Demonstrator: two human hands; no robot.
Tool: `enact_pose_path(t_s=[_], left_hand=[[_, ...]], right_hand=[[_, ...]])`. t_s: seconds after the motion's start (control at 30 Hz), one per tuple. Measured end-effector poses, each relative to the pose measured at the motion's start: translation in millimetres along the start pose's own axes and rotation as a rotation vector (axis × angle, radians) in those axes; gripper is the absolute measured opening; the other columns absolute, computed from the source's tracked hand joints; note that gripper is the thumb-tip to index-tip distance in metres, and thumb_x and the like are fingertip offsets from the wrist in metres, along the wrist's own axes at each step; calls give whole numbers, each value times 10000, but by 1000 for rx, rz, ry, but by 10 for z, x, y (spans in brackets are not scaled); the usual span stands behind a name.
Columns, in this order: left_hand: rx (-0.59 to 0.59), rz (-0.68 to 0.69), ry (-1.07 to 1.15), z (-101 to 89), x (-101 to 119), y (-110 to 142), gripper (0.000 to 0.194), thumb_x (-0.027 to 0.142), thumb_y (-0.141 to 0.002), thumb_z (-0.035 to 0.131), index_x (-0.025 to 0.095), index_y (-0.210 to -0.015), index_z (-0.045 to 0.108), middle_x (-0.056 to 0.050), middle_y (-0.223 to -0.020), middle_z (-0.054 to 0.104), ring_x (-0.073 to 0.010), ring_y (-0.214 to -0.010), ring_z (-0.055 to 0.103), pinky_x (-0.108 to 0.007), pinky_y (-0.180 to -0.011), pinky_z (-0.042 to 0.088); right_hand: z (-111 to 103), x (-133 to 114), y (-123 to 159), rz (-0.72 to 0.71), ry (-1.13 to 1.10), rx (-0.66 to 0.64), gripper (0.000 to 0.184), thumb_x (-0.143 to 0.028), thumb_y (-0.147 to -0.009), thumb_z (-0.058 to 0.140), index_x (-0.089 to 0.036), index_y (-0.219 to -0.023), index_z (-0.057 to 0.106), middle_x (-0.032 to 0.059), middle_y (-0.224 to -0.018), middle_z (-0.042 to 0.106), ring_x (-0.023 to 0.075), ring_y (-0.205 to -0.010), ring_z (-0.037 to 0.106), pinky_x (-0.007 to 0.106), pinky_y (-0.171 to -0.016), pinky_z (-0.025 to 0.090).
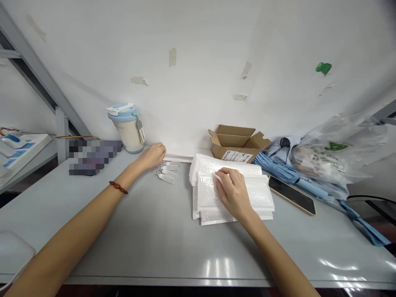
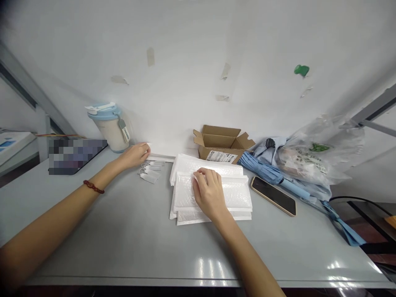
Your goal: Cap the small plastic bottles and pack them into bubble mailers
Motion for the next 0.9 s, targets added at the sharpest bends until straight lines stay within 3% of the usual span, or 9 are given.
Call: enact_pose_path(t_s=[0.13,0.37,0.5,0.6,0.67,0.8,0.9], left_hand=[[114,-125,-48,-173,-51,105,306,239,-903,319,120,-1023,574,-166,-1005,648,-296,-877,639,-353,-689,463],[324,-364,6,-409,-214,511,272,262,-916,345,119,-1077,512,-124,-820,698,-289,-784,675,-360,-706,470],[588,-343,214,-507,-175,798,248,275,-931,351,131,-1079,489,-127,-896,713,-256,-811,689,-333,-701,495],[694,-311,228,-509,47,936,247,301,-947,344,144,-1073,487,-134,-1011,699,-231,-854,691,-315,-692,521],[706,-229,214,-476,284,975,205,290,-938,398,169,-1049,522,-108,-1091,691,-199,-886,692,-290,-767,529],[706,350,151,-387,907,1068,228,141,-913,459,149,-1118,559,-114,-1131,686,-194,-1007,666,-269,-882,527],[673,564,142,-300,1103,1159,270,75,-900,450,140,-1135,566,-116,-1143,680,-198,-1059,642,-280,-873,544]], right_hand=[[-16,9,2,-7,8,19,149,-140,-887,461,-170,-1005,546,124,-985,593,224,-888,520,367,-737,417],[-7,24,11,0,6,28,180,-144,-884,458,-168,-1032,558,123,-977,595,234,-897,540,382,-742,441],[-45,-19,3,-31,5,76,258,-133,-875,470,-155,-1126,528,144,-1003,603,249,-938,564,406,-767,476],[-91,-108,11,-112,4,126,416,-116,-871,477,-165,-1281,429,161,-1107,605,260,-1057,571,412,-821,499],[-120,-189,40,-185,39,163,511,-111,-868,490,-192,-1356,363,156,-1202,589,258,-1159,542,401,-861,499],[-163,-328,150,-279,207,276,536,-113,-839,571,-324,-1314,441,57,-1211,624,232,-1148,566,419,-949,406],[-225,-362,210,-257,307,406,473,-114,-809,619,-387,-1188,542,5,-1107,674,230,-1005,612,441,-925,308]])
Point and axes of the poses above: each hand's wrist, its own y-axis away from the middle knuckle, its own z-axis out of the palm, x = y × z, the point moved 6 cm from there along -y, towards the middle knuckle
